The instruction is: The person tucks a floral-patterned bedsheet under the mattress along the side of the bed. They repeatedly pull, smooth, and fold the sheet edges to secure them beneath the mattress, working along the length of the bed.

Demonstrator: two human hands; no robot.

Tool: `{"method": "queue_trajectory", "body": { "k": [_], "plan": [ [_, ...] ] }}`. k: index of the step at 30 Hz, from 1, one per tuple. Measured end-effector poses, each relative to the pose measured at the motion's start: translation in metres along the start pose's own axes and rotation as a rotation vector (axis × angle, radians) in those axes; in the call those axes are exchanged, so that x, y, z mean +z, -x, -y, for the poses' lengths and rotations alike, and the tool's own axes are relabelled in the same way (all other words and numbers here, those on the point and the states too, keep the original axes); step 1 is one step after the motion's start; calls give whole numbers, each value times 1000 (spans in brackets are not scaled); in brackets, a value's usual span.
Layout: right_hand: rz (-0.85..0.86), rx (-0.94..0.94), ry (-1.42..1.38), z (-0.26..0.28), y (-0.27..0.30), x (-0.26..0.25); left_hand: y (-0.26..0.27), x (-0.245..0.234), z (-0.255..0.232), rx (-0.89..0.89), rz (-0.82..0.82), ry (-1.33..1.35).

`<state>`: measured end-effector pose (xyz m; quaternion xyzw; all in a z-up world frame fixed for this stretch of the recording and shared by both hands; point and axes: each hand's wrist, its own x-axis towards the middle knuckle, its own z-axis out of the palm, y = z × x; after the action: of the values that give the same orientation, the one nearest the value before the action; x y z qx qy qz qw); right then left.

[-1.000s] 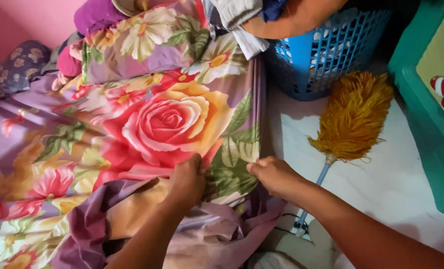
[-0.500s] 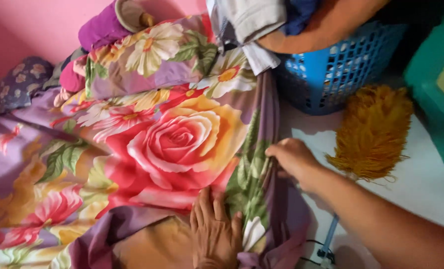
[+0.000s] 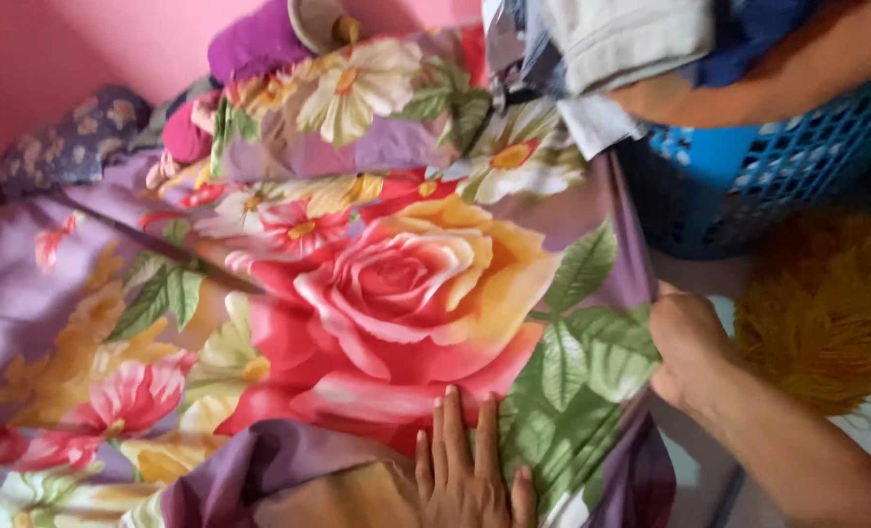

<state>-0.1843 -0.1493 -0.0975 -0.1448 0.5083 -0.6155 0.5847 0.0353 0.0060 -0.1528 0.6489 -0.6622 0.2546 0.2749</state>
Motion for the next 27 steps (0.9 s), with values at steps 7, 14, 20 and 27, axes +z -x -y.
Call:
{"method": "queue_trajectory", "body": {
  "k": [7, 14, 20, 27],
  "plan": [
    [-121, 163, 760, -25, -41, -25, -1, 2, 1, 0, -22, 16],
    [-178, 23, 709, 33, -17, 42, -2, 2, -2, -2, -29, 34],
    [235, -161, 472, 70, -32, 92, 2, 9, -3, -22, -39, 19],
    [149, -151, 587, 24, -33, 59, 1, 16, 0, -49, -226, 21]
  ]
}}
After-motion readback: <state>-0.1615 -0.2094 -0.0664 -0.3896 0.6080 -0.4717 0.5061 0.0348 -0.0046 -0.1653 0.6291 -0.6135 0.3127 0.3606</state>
